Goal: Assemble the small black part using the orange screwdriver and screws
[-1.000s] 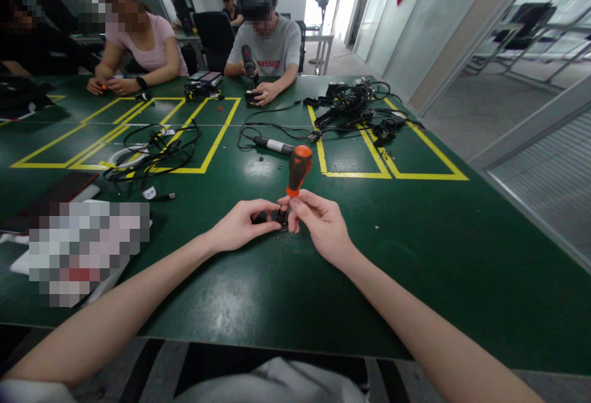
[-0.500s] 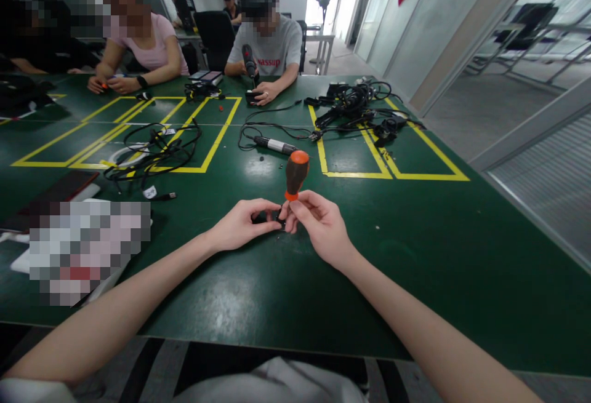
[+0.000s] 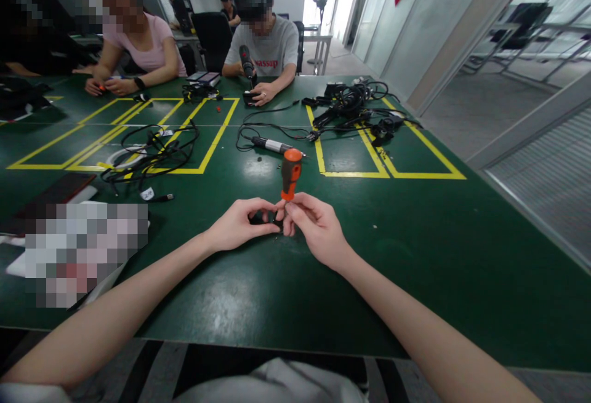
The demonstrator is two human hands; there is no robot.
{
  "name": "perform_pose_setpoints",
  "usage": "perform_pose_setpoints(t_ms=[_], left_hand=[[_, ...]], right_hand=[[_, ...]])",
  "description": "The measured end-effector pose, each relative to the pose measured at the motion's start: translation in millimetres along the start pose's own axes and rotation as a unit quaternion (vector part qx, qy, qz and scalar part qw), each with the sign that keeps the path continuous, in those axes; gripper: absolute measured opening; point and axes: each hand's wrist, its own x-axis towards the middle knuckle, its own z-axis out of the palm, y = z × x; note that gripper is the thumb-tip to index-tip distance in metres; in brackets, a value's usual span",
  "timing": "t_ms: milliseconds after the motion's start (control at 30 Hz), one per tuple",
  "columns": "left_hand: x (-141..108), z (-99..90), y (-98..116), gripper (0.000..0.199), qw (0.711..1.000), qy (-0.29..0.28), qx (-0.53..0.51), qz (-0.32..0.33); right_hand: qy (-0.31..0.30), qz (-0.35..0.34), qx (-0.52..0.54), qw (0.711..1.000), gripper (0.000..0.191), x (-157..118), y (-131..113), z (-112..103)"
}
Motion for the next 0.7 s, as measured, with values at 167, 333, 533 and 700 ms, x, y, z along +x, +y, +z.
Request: perform_pose_setpoints(t_ms=[167, 333, 533, 700], left_hand=[[-1.0, -0.5, -0.3, 0.035, 1.0, 0.006, 0.005, -0.003], [-2.8, 0.6, 0.5, 0.03, 0.999, 0.024, 0.014, 0.023], [-1.9, -3.3, -3.5, 0.025, 0.999, 0.01, -0.006, 0.051], [-0.6, -10.7, -5.6, 0.023, 0.999, -0.014, -0.034, 0.04]], right_hand=[[0.025, -0.002, 0.026, 0.999, 0.036, -1.6, 3.6, 0.7], [0.016, -0.007, -0.012, 1.0, 0.037, -0.2, 0.1, -0.9], [0.019, -0.017, -0.007, 1.0, 0.04, 0.7, 1.1, -0.6], [0.055, -0.018, -0.006, 0.998, 0.04, 0.0, 5.0, 0.6]])
